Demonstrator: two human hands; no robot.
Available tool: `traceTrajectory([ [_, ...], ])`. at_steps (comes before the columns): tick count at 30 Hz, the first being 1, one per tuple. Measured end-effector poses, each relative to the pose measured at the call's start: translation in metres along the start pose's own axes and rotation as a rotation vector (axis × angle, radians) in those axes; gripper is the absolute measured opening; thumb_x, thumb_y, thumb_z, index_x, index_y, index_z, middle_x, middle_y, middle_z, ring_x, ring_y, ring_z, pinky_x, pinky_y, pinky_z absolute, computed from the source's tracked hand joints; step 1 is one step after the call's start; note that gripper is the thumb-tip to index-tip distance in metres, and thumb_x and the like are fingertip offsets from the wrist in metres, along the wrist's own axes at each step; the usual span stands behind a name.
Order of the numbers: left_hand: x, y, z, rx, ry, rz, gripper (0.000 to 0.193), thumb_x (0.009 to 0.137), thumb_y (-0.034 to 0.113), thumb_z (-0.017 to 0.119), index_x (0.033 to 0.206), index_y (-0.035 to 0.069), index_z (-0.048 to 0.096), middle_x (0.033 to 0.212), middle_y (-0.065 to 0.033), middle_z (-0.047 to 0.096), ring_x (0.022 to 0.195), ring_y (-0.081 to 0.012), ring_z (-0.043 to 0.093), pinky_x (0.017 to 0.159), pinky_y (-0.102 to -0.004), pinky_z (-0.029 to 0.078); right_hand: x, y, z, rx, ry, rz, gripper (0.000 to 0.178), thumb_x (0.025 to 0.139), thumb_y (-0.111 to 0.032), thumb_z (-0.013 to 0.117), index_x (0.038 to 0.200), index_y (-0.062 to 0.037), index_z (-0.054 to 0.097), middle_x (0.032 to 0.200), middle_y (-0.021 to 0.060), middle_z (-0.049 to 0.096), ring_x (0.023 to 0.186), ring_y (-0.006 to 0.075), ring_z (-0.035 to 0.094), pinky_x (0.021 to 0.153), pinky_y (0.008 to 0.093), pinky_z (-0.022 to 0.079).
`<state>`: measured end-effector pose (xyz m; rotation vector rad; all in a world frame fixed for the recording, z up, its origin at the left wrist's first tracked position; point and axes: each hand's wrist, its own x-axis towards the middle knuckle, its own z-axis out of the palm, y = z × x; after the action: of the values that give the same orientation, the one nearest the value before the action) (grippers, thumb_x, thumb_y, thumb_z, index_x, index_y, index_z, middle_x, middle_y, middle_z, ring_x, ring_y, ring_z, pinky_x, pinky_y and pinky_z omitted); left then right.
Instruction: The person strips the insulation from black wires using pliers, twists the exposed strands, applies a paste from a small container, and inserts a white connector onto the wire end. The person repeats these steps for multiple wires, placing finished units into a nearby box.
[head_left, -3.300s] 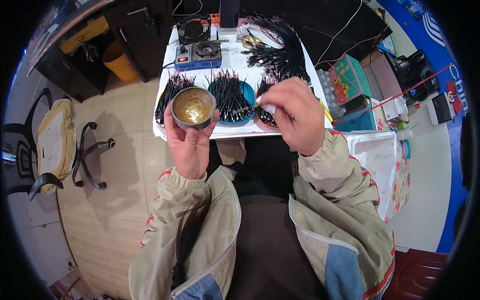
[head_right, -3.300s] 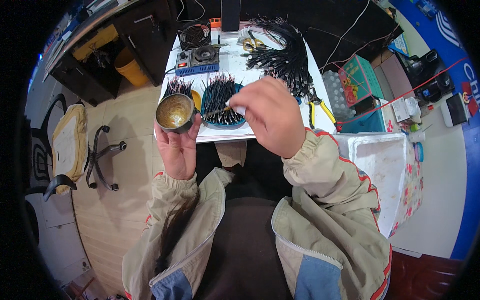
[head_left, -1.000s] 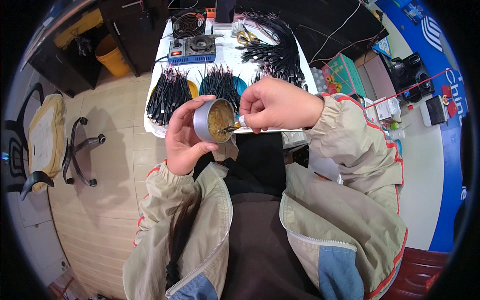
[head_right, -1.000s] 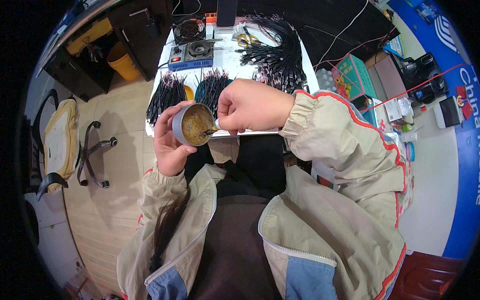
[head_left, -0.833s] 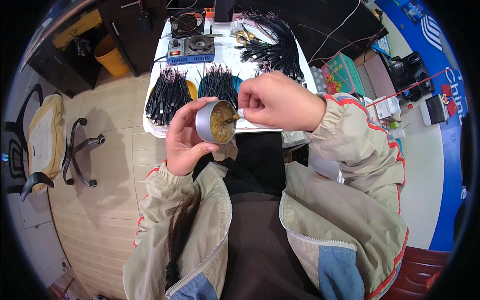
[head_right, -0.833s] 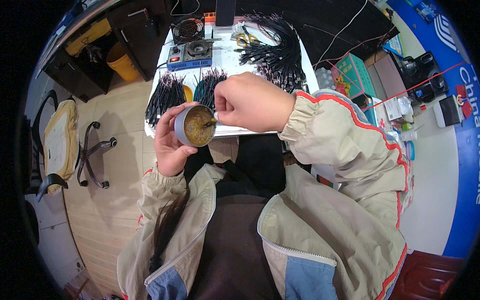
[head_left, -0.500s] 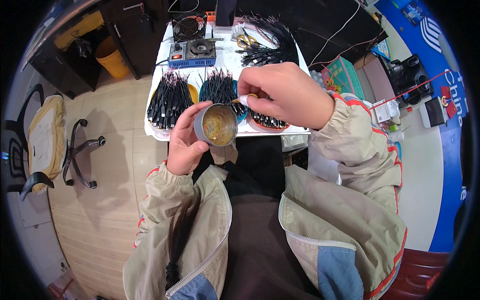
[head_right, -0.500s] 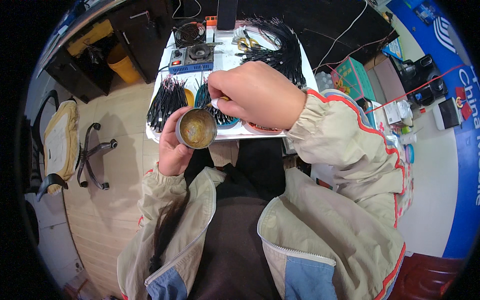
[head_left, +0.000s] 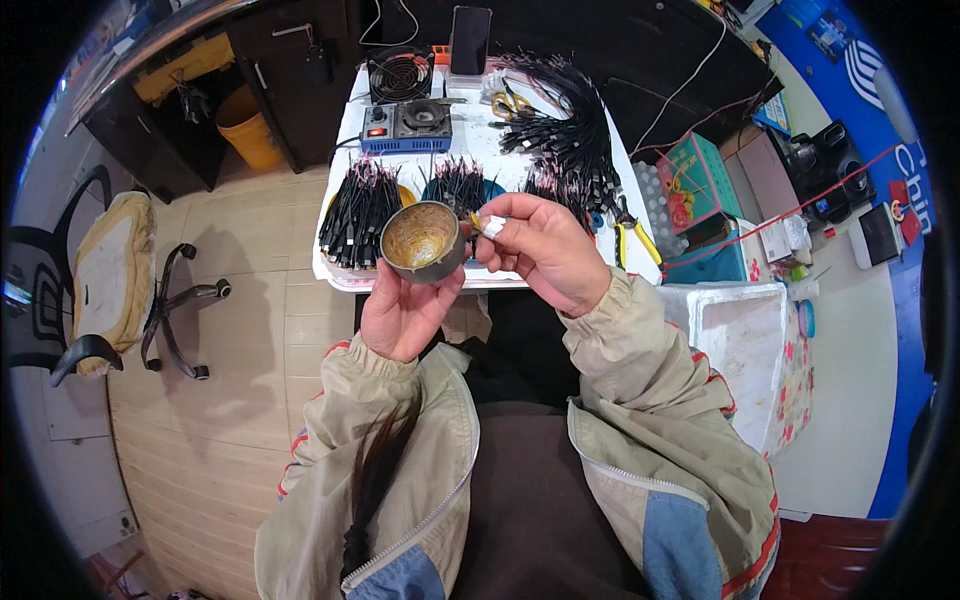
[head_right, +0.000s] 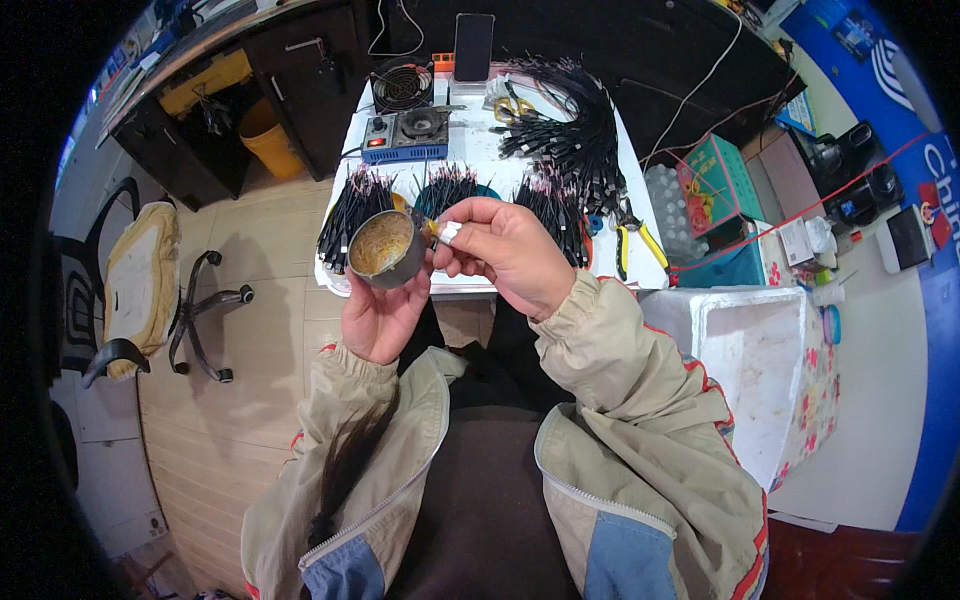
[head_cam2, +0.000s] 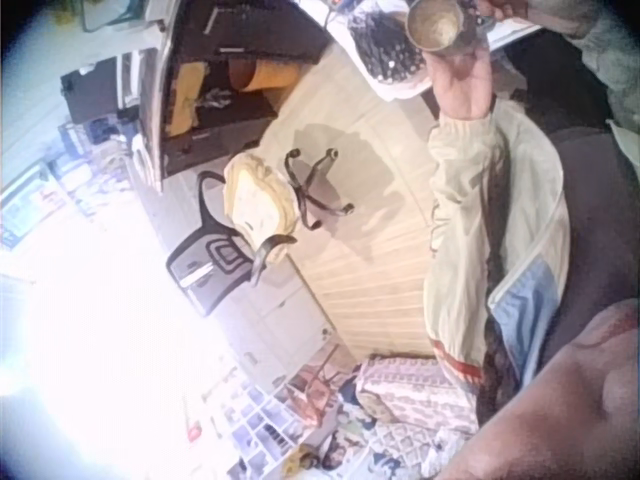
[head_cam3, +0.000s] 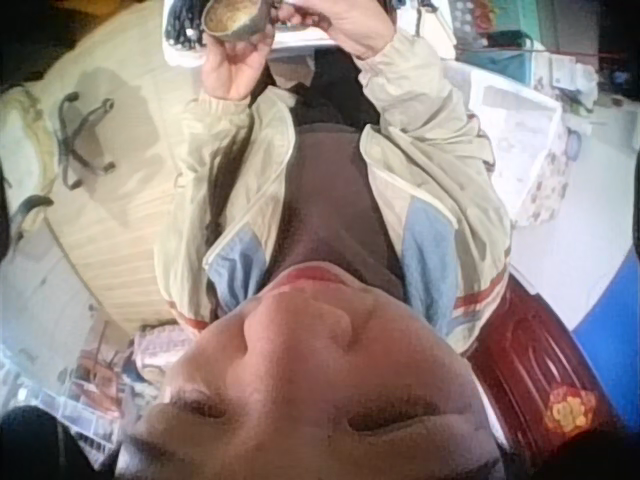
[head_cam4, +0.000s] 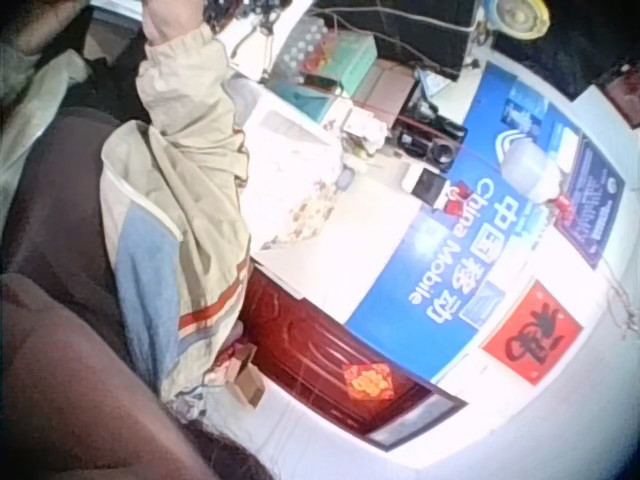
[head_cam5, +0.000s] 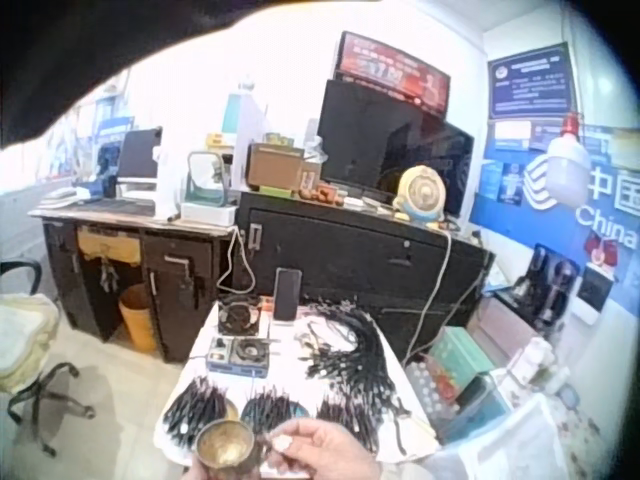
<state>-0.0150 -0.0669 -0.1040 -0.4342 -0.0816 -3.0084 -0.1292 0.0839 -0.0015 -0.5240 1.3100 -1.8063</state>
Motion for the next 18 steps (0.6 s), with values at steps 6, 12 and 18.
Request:
traceTrajectory([
  [6, 0.001, -0.001, -0.003, -0.063, -0.029, -0.052, 0.069, 0.095, 0.044, 0.048, 0.147, 0.005, 0.022, 0.149, -0.0225, 0.026, 0.135, -0.0341, 0.035, 0.111, -0.0439, 0.035, -0.001, -0.005, 0.001, -0.076, 0.036, -0.04, 0.015, 0.092, -0.01, 0.059, 0.102, 0.0004, 0.059, 0.082, 0.0069, 0.066, 0.071, 0.0091, 0.06, 0.065, 0.0214, 0.048],
  [12, -0.003, 0.002, -0.001, 0.24, 0.101, 0.023, 0.079, 0.088, 0.043, 0.06, 0.147, 0.005, 0.023, 0.149, -0.0198, 0.028, 0.134, -0.0323, 0.036, 0.11, -0.0428, 0.036, -0.014, -0.008, 0.011, -0.291, 0.084, -0.121, 0.013, 0.09, -0.007, 0.06, 0.099, 0.0024, 0.061, 0.079, 0.0062, 0.066, 0.068, 0.0084, 0.06, 0.064, 0.0219, 0.048],
  [18, -0.002, 0.004, 0.001, 0.483, 0.08, 0.098, 0.076, 0.09, 0.042, 0.058, 0.147, 0.005, 0.022, 0.15, -0.0192, 0.026, 0.135, -0.0304, 0.036, 0.112, -0.0425, 0.035, -0.029, -0.006, 0.024, -0.913, 0.216, -0.539, 0.012, 0.083, -0.002, 0.064, 0.095, -0.0021, 0.064, 0.078, 0.0079, 0.065, 0.066, 0.0124, 0.062, 0.059, 0.026, 0.048],
])
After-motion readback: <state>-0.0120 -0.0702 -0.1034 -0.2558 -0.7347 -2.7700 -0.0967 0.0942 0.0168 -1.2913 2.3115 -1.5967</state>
